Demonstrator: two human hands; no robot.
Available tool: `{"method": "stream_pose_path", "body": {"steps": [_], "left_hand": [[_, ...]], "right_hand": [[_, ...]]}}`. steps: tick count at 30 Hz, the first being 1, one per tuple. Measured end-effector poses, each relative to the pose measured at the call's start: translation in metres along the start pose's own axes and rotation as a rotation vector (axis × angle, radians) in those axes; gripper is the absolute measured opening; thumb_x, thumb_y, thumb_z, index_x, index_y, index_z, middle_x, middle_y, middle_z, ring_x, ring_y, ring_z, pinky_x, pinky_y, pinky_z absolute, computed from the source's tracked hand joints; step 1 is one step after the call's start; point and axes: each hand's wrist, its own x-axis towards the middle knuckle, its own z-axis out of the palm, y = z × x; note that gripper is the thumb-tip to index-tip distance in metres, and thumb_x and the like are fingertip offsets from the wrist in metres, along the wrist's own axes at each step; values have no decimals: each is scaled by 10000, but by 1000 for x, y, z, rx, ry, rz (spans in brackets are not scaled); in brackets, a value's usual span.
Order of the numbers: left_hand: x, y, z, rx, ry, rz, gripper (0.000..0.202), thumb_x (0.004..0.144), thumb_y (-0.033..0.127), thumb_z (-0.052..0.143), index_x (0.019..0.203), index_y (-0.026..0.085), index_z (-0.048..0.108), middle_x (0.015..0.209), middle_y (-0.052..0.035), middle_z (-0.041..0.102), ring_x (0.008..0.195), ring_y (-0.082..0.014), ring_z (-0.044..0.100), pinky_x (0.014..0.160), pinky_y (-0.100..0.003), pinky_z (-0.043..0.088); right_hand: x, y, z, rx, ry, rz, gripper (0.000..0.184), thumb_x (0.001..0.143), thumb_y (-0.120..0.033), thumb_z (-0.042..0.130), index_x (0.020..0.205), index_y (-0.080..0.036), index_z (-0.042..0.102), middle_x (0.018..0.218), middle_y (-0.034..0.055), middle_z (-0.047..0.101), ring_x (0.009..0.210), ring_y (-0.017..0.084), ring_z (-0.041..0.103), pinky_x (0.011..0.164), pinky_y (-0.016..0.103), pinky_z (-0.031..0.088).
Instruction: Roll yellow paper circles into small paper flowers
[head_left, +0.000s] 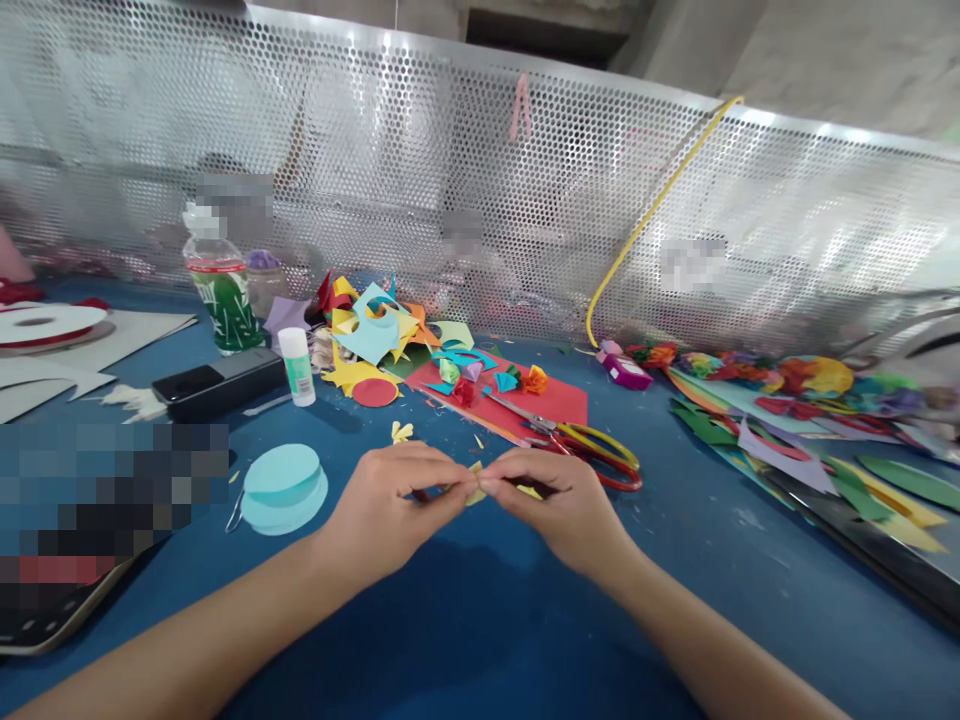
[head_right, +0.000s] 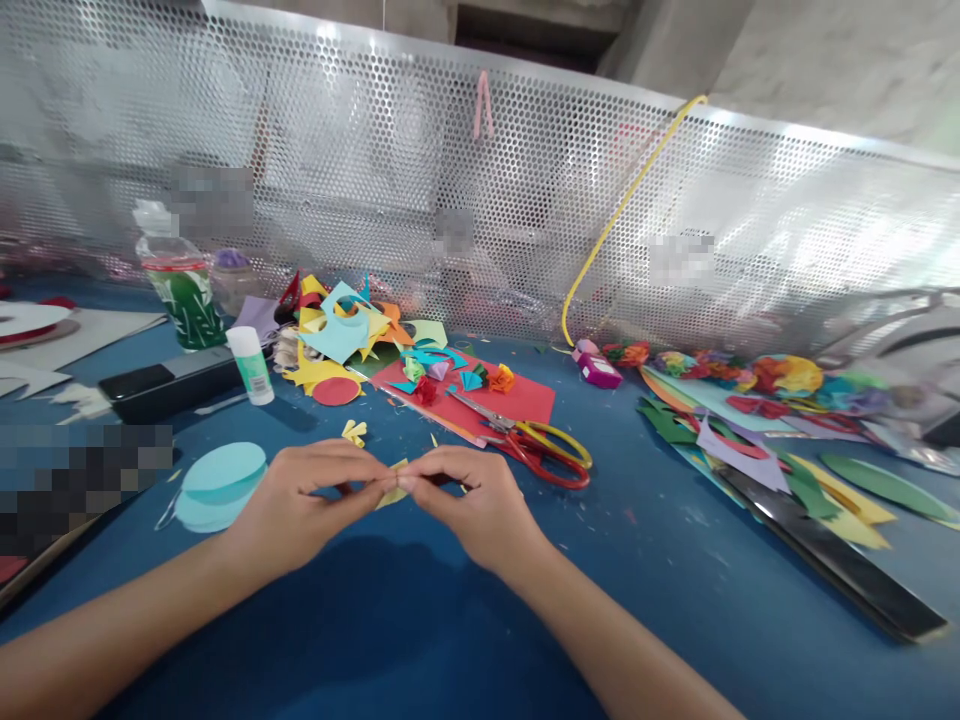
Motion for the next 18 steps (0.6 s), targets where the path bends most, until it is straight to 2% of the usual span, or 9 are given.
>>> {"method": "stream_pose_path", "body": {"steps": [3, 6, 8, 11, 13, 15, 18], "left_hand": [[0, 0, 1, -66, 55, -74, 163, 794, 277, 536, 755, 182, 662, 761, -19, 669, 652, -106, 574, 514, -172, 431], [0, -1, 2, -79, 47, -98, 165, 806, 287, 521, 773, 183, 644, 778, -17, 656, 666, -102, 577, 496, -159, 435], [0, -4, 3, -3, 55, -38, 144, 798, 278, 531, 820, 186, 640, 832, -25, 644, 726, -112, 581, 562, -177, 463], [-2, -10, 5, 221, 88, 154, 166, 782, 254, 552, 914, 206, 639, 896, -34, 629, 810, -140, 578, 690, -238, 472], [-4, -13, 6, 331, 60, 252, 168, 797, 221, 526, 918, 214, 642, 860, -28, 631, 782, -134, 581, 692, -243, 466], [-4, -14, 7, 351, 39, 278, 169, 812, 199, 498, 889, 207, 647, 838, -28, 629, 753, -121, 580, 664, -224, 462], [-4, -12, 6, 243, 49, 188, 176, 825, 206, 480, 859, 193, 652, 851, -34, 621, 692, -93, 563, 611, -190, 449]], "right_hand": [[-1, 3, 2, 68, 26, -3, 46, 744, -200, 595, 777, -206, 626, 742, 0, 633, 668, 116, 591, 607, 230, 489], [-1, 3, 3, 20, 68, -43, 20, 747, -203, 584, 730, -194, 587, 703, -5, 578, 628, 108, 546, 570, 225, 463], [-2, 2, 2, -81, 74, -66, 53, 759, -190, 563, 707, -188, 573, 683, -6, 559, 611, 105, 523, 561, 224, 442], [-3, 0, 3, -274, 37, -117, 88, 751, -148, 543, 673, -182, 563, 654, -6, 538, 603, 108, 503, 573, 235, 420], [-4, -1, 4, -365, 13, -149, 103, 744, -128, 529, 660, -182, 556, 647, -2, 528, 609, 116, 499, 576, 242, 414], [-5, -1, 5, -398, 5, -157, 99, 747, -125, 518, 676, -184, 554, 657, 1, 529, 612, 119, 497, 573, 243, 412], [-6, 0, 6, -381, 3, -141, 88, 762, -130, 510, 710, -185, 554, 672, 2, 530, 608, 115, 492, 570, 238, 411]]}}
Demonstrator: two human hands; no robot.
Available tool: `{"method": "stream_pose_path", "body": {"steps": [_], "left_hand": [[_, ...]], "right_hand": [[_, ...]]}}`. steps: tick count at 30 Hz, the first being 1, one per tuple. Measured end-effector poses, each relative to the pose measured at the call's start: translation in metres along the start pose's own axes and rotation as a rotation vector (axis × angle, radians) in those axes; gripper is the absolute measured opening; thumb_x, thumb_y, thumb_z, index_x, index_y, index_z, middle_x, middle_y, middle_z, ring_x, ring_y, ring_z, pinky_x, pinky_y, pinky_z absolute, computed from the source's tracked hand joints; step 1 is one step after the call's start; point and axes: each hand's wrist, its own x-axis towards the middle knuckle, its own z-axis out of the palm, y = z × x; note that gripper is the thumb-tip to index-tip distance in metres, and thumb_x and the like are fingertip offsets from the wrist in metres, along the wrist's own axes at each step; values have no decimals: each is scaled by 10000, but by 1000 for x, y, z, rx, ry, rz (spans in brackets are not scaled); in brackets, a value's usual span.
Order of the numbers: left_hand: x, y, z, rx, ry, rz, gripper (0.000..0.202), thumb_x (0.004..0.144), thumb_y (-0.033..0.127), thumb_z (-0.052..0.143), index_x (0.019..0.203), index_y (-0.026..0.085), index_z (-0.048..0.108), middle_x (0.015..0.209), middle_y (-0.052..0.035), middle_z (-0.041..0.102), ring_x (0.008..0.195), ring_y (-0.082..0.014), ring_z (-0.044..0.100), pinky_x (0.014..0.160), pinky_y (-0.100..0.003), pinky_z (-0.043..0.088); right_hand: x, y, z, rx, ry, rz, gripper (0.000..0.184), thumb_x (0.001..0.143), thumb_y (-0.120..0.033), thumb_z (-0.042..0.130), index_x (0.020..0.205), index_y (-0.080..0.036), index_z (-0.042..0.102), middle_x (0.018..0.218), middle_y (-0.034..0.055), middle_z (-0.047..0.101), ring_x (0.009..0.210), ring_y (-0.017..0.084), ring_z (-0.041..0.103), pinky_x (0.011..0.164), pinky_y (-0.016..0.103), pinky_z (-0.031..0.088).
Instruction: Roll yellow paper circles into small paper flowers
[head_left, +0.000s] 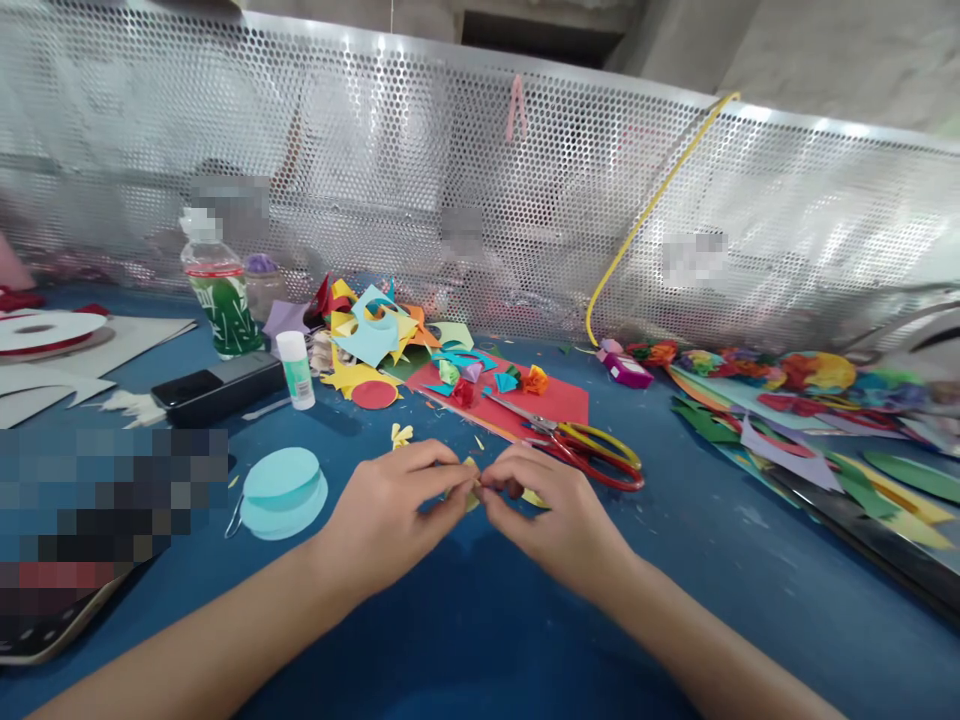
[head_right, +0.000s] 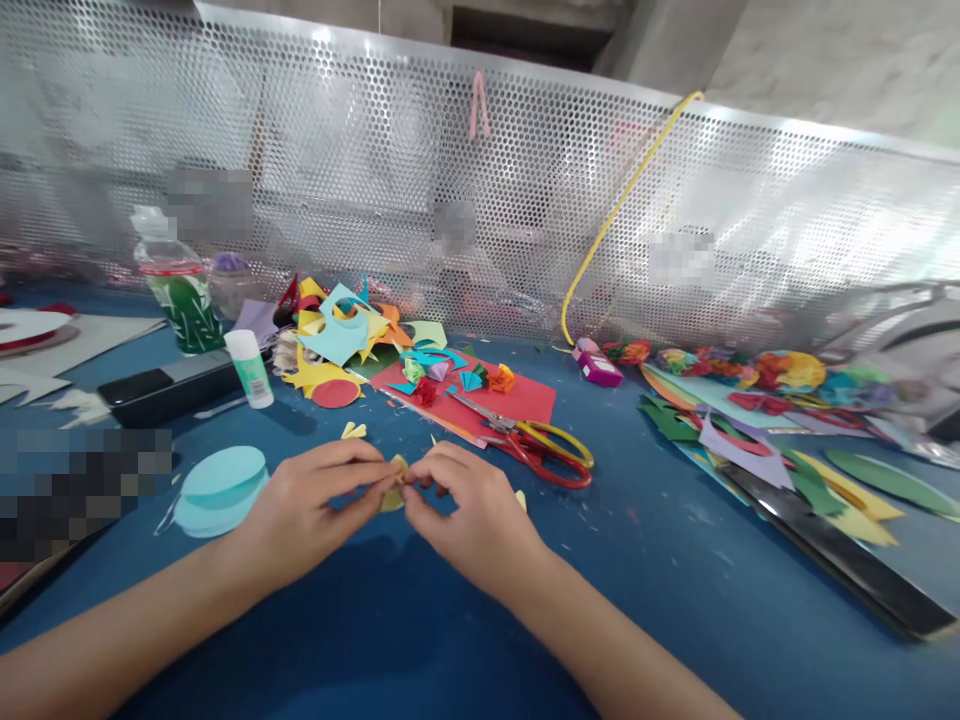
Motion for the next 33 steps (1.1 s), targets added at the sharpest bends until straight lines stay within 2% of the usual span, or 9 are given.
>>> {"method": "stream_pose_path", "body": {"steps": [4, 8, 13, 17, 21, 27, 33], "left_hand": [[4, 3, -4, -211, -82, -190, 175, 824, 229, 492, 830, 189, 663, 807, -23, 601, 615, -71, 519, 515, -158, 413], [7, 4, -5, -300, -94, -271, 134, 786, 221, 552, 804, 188, 681, 752, -12, 600, 585, -69, 506, 498, -161, 391], [8, 2, -6, -324, -82, -290, 108, 761, 215, 582, 730, 181, 680, 740, -9, 620, 587, -73, 516, 489, -157, 386], [9, 1, -8, -361, -157, -347, 96, 761, 234, 579, 738, 188, 661, 723, 2, 618, 622, -90, 543, 503, -156, 408], [10, 3, -10, -366, -210, -320, 153, 806, 241, 518, 802, 193, 663, 788, -6, 619, 634, -86, 549, 554, -162, 441], [9, 3, -9, -336, -185, -303, 212, 835, 263, 466, 818, 181, 661, 809, -23, 613, 656, -96, 547, 531, -167, 435], [9, 3, -8, -323, -143, -284, 120, 763, 215, 576, 715, 173, 679, 697, -5, 635, 595, -87, 551, 539, -174, 420]], "right_hand": [[1, 2, -2, 27, -4, 17, 106, 798, -152, 487, 721, -185, 552, 678, 4, 533, 611, 112, 492, 566, 232, 408], [1, 3, -2, 34, -9, 5, 107, 819, -175, 482, 745, -187, 559, 716, 9, 545, 645, 113, 515, 590, 228, 418], [0, 2, -3, 20, -28, -62, 111, 841, -189, 469, 784, -186, 564, 740, 13, 549, 676, 112, 526, 629, 228, 426], [0, 0, -5, -29, -52, -113, 114, 847, -201, 464, 799, -190, 567, 754, 21, 567, 700, 126, 531, 646, 246, 431], [1, 0, -6, -51, -34, -103, 86, 834, -182, 483, 801, -190, 561, 768, 19, 573, 720, 124, 536, 668, 244, 428], [0, 3, -7, -62, 8, -53, 52, 802, -173, 502, 774, -192, 542, 757, 7, 563, 703, 119, 535, 663, 243, 432], [1, 1, -6, -65, -25, -79, 104, 833, -192, 465, 770, -191, 548, 742, 21, 569, 694, 131, 538, 647, 257, 436]]}}
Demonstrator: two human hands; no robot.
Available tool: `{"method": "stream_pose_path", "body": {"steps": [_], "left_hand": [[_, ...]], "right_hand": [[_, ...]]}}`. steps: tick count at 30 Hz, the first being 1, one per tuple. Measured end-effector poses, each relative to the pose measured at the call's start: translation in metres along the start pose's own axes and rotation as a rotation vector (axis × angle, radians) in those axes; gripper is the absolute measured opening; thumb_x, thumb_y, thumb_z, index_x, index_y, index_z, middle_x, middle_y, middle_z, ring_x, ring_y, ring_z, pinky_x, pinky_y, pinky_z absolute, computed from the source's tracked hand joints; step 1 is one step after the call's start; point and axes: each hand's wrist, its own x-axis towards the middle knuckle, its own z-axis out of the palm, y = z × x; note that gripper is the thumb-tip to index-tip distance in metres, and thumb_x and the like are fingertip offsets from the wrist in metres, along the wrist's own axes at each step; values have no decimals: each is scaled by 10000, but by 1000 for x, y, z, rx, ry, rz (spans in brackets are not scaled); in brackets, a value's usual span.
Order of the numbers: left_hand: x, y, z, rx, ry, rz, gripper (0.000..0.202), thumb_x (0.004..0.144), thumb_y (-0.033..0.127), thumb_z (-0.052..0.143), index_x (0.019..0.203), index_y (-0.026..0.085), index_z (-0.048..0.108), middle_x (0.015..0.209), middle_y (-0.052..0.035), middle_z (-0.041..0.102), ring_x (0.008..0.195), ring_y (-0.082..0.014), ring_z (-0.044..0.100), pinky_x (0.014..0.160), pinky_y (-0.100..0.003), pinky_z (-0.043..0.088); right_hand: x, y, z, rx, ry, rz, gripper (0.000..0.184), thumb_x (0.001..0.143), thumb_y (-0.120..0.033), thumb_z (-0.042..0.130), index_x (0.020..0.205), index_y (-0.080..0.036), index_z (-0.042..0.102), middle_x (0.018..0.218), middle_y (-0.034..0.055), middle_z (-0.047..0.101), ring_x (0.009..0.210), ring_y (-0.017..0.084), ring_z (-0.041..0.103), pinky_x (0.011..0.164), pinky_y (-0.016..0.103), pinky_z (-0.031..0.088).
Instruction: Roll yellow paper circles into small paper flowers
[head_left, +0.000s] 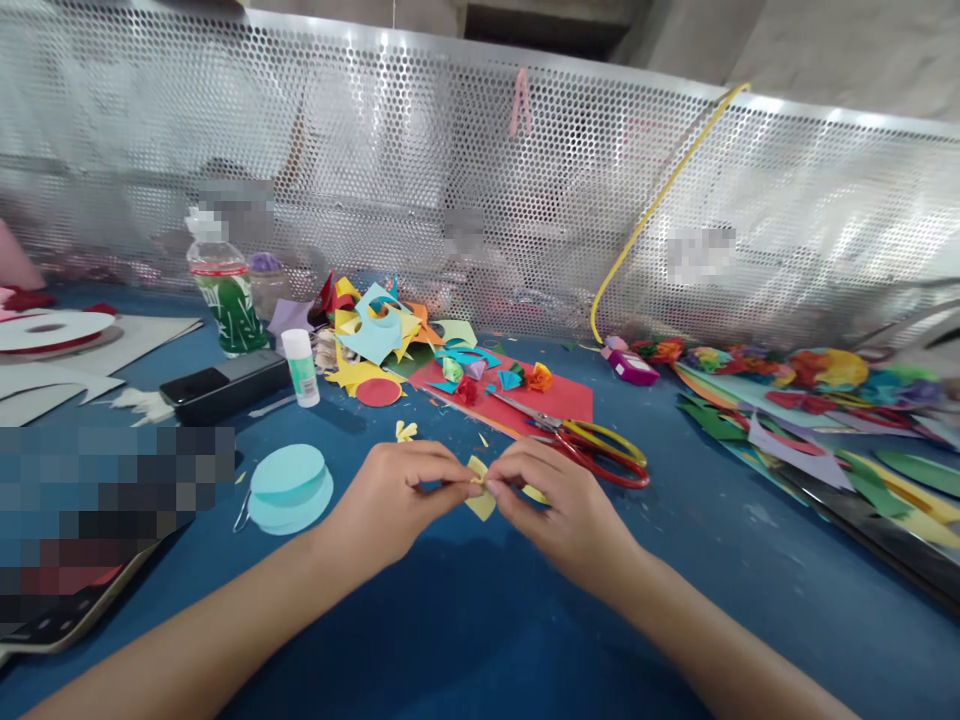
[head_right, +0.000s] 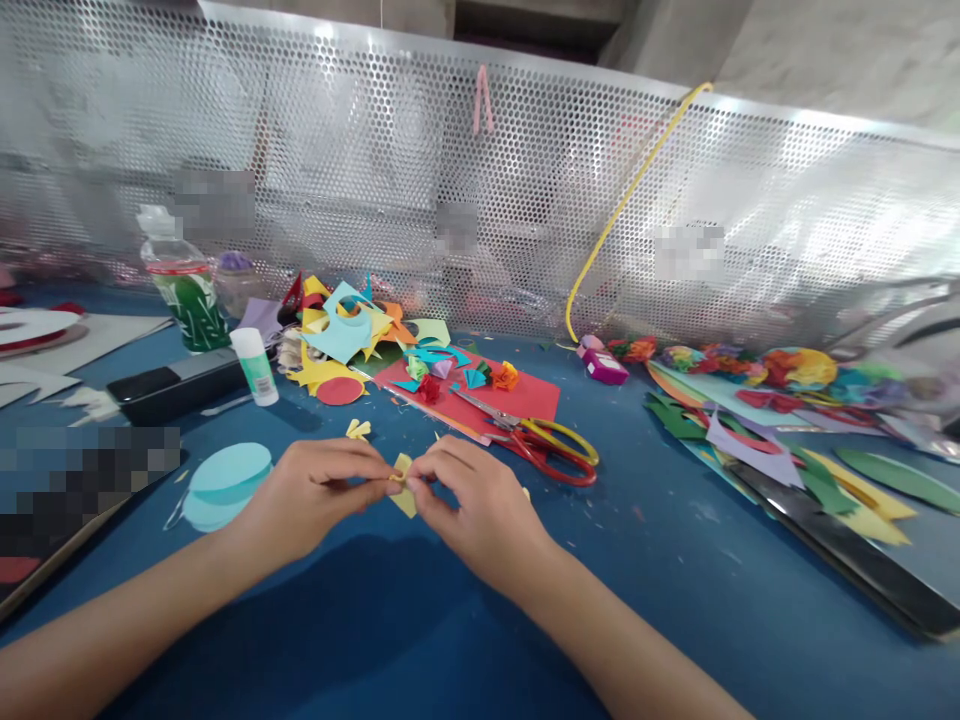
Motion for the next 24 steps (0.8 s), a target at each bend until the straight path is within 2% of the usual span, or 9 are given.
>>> {"method": "stream_pose_path", "body": {"steps": [10, 15, 19, 24], "left_hand": [[-4, 0, 2, 73, -8, -51, 95, 702, 247, 635, 647, 170, 627, 616, 27, 597, 560, -79, 523, 502, -166, 386], [-4, 0, 3, 71, -3, 26, 118, 756, 220, 583, 674, 184, 661, 673, 14, 614, 592, -81, 536, 536, -174, 388], [-4, 0, 2, 72, 3, 32, 115, 760, 198, 582, 686, 182, 668, 680, 12, 619, 609, -78, 543, 550, -170, 387], [-5, -2, 3, 111, -12, 53, 115, 745, 210, 597, 645, 172, 638, 656, 15, 598, 583, -76, 520, 548, -178, 381]], "right_hand": [[-2, -7, 2, 31, -99, -12, 148, 862, -211, 432, 764, -190, 541, 733, 17, 557, 677, 123, 518, 622, 240, 426], [-2, -4, 3, 53, -52, -5, 100, 839, -179, 463, 770, -186, 535, 734, 15, 556, 687, 120, 527, 641, 241, 430], [-1, -2, 0, -29, -9, -60, 45, 789, -158, 508, 792, -187, 542, 784, 32, 577, 746, 143, 537, 688, 274, 436], [0, -3, -1, -176, -91, -166, 108, 825, -173, 460, 770, -189, 551, 766, 34, 596, 726, 152, 536, 692, 295, 435]]}}
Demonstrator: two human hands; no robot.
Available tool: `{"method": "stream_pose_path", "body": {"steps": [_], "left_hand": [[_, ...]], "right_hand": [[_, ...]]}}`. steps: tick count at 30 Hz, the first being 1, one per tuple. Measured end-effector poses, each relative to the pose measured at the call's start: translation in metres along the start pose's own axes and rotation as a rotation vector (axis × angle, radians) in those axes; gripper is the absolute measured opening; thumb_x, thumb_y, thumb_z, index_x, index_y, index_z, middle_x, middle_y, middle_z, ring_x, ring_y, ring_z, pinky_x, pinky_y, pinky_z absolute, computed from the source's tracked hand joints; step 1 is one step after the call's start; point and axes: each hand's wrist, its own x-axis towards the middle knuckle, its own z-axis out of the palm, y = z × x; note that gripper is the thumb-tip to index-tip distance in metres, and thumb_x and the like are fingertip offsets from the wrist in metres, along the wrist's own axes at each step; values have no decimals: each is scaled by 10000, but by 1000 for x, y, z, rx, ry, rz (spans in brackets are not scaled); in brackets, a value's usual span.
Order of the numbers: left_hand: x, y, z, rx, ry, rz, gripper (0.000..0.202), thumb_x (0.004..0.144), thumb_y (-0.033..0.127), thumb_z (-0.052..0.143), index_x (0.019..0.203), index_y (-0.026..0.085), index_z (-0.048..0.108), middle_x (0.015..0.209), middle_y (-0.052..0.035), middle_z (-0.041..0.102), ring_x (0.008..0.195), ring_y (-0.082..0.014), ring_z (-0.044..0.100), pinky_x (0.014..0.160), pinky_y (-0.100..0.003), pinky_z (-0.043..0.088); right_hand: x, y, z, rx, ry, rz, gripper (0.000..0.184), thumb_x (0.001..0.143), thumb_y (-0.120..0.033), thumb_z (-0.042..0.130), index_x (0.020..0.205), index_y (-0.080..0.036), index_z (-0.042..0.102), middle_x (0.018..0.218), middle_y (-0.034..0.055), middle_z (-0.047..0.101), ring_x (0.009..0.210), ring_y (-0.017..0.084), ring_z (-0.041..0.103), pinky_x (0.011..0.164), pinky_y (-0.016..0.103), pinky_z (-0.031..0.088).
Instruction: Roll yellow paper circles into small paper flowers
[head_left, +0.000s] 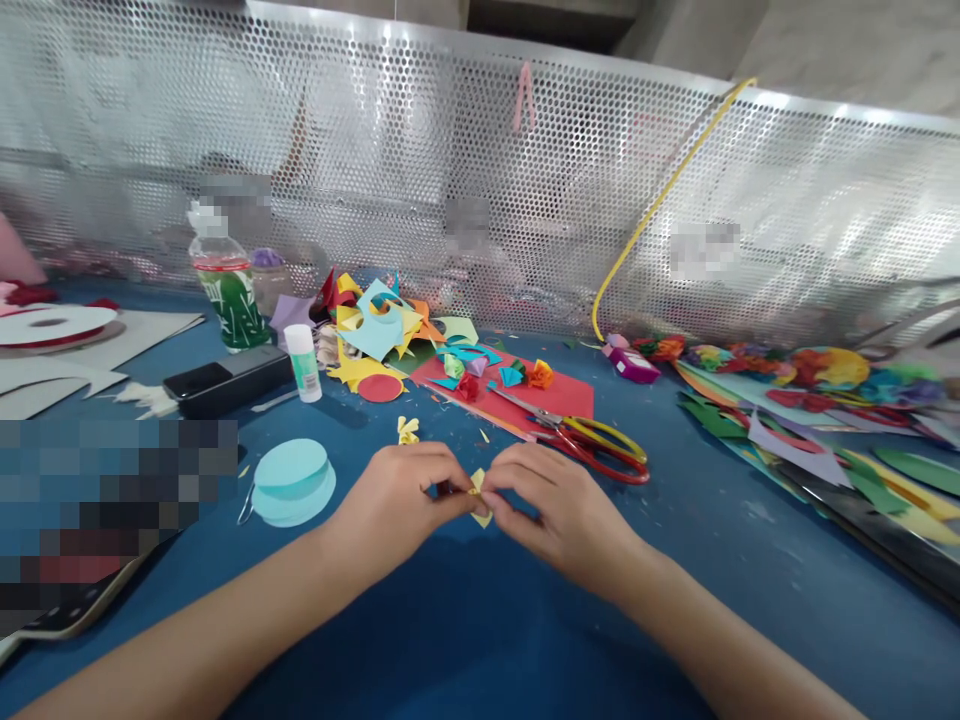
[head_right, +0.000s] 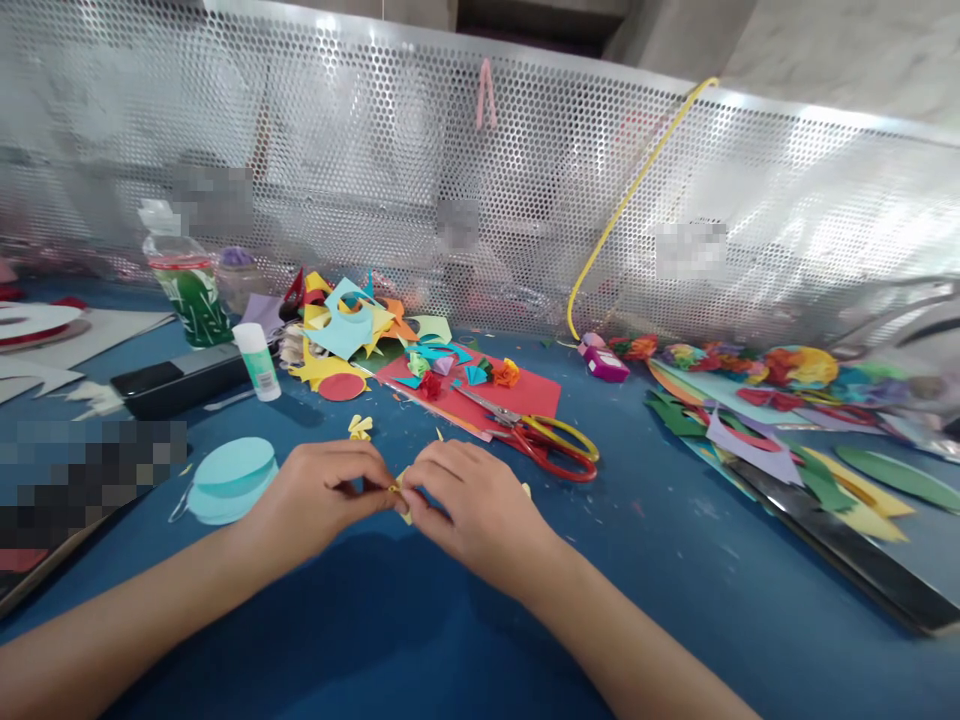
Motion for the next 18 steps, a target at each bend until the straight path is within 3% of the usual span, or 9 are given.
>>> {"method": "stream_pose_path", "body": {"steps": [4, 8, 12, 15, 18], "left_hand": [[-2, -1, 2, 9, 1, -14, 114, 701, 178, 633, 603, 153, 582, 628, 23, 566, 580, -75, 507, 551, -178, 377], [0, 4, 0, -82, -11, -51, 143, 689, 253, 644, 609, 155, 577, 647, 15, 564, 595, -87, 503, 552, -188, 396], [6, 9, -8, -323, -2, -253, 201, 735, 354, 579, 762, 158, 613, 754, -17, 587, 665, -114, 524, 548, -204, 438], [9, 7, -12, -565, -153, -430, 229, 745, 343, 567, 856, 148, 616, 750, -25, 593, 691, -124, 547, 581, -233, 477], [10, 4, -12, -718, -287, -514, 171, 719, 246, 601, 850, 136, 616, 760, -28, 612, 694, -109, 563, 619, -232, 477]], "right_hand": [[0, -2, 2, -36, -35, -55, 110, 844, -184, 442, 778, -184, 529, 757, 32, 592, 715, 150, 535, 677, 290, 441], [-1, 0, 0, -13, -7, -66, 87, 856, -189, 429, 816, -191, 506, 776, 36, 578, 725, 151, 524, 667, 287, 447], [-2, 4, -5, 22, 86, -68, 81, 850, -153, 420, 836, -193, 489, 802, 45, 568, 751, 155, 517, 684, 291, 455], [-2, 6, -7, 4, 107, -69, 75, 839, -146, 436, 834, -190, 497, 799, 45, 572, 753, 155, 521, 682, 292, 461], [-2, 5, -7, 4, 96, -78, 78, 820, -143, 453, 822, -190, 515, 793, 44, 580, 757, 157, 533, 692, 300, 465]]}}
